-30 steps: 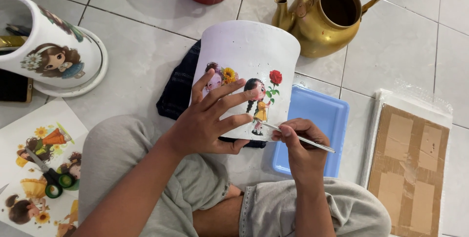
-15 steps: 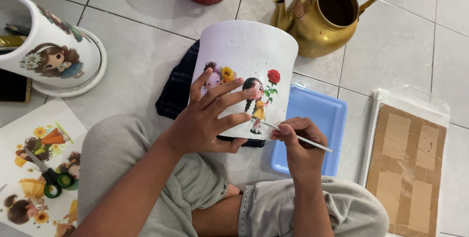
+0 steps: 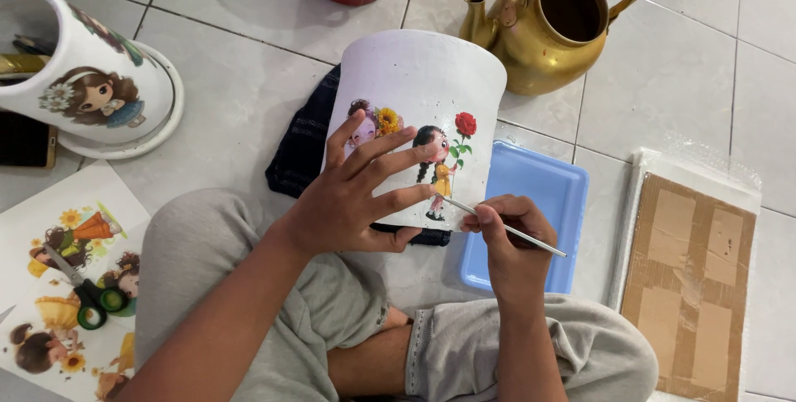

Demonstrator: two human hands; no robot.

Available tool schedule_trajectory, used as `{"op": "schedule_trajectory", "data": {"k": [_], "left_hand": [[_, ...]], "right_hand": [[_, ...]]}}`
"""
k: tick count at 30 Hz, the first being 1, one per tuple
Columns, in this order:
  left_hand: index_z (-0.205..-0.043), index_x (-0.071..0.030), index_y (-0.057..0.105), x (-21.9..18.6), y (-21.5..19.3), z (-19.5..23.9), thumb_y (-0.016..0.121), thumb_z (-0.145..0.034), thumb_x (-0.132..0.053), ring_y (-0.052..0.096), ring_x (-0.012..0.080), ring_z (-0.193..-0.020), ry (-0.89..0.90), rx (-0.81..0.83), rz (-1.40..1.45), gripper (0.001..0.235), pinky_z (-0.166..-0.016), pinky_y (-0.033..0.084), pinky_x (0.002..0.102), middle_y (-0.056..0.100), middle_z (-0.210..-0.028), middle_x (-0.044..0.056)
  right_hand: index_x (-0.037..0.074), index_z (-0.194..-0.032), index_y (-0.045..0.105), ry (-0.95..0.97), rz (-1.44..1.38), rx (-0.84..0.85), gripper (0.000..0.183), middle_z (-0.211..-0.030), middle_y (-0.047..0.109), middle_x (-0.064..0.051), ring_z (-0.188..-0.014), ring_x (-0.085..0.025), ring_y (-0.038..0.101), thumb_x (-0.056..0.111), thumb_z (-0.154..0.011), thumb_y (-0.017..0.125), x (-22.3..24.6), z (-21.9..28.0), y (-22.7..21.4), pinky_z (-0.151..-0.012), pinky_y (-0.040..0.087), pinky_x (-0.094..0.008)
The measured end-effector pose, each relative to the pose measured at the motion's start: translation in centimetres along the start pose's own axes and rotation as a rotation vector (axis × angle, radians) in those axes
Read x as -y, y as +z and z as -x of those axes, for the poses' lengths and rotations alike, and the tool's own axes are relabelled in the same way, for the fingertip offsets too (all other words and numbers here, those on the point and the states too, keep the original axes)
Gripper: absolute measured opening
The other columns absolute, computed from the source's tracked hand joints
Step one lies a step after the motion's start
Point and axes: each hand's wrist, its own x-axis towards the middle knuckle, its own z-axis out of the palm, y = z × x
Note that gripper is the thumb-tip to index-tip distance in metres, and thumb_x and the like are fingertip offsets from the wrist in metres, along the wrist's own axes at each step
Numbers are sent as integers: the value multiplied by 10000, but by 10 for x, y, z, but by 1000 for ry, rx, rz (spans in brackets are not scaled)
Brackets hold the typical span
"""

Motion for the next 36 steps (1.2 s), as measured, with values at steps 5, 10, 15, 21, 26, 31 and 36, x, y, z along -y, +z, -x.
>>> {"op": "schedule_trajectory", "data": {"k": [5, 10, 15, 21, 26, 31, 36], "left_hand": [[-1160, -201, 603, -2, -1, -1, 699, -910, -378, 488, 319, -1326, 25, -7, -1, 321, -1104, 259, 632, 517, -1397, 92], [-1231, -215, 571, -4, -2, -3, 705, -899, -390, 448, 313, -1361, 21, 14, -12, 398, -1109, 272, 630, 485, -1424, 75], [-1179, -216, 611, -7, 0, -7, 716, -904, -373, 441, 329, -1361, 52, 0, -11, 334, -1105, 254, 632, 483, -1427, 84], [-1177, -227, 593, -12, 3, -9, 718, -910, -368, 436, 304, -1366, 100, 20, -54, 327, -1102, 291, 607, 446, -1464, 86], [-1171, -197, 591, -14, 4, -10, 708, -902, -379, 436, 311, -1364, 97, 15, -62, 345, -1100, 300, 595, 459, -1440, 86], [-1135, -171, 584, -14, 2, -8, 690, -914, -389, 428, 315, -1372, 81, 8, -39, 328, -1103, 304, 600, 453, -1436, 87], [-1144, -174, 571, -13, 3, -5, 702, -906, -393, 435, 307, -1370, 65, 15, -41, 349, -1097, 319, 593, 447, -1440, 82]], "right_hand": [[-14, -866, 626, -139, 63, 32, 85, -750, 689, -143, -720, -218, 703, 59, -907, 641, 11, 9, 4, -685, 600, -282], [-33, -960, 641, -157, 29, -51, 162, -784, 691, -166, -699, -255, 727, 125, -943, 610, 8, 18, 3, -715, 621, -322], [-50, -1117, 579, -171, 34, -112, 240, -959, 702, -201, -856, -299, 737, 138, -969, 559, 25, 38, 7, -853, 635, -397], [57, -1103, 596, -221, 302, -184, 165, -1075, 712, -116, -990, -171, 706, 136, -959, 583, 25, 62, 19, -801, 551, -243], [59, -1110, 612, -222, 332, -182, 170, -1021, 691, -71, -929, -125, 673, 110, -950, 583, 20, 62, 18, -797, 532, -232], [93, -1091, 664, -243, 445, -182, 165, -833, 659, 37, -570, -21, 443, 163, -950, 614, 19, 62, 18, -565, 404, -181], [117, -1083, 674, -264, 519, -190, 153, -823, 663, 73, -523, -24, 358, 168, -949, 621, 12, 61, 17, -523, 344, -187]]}}
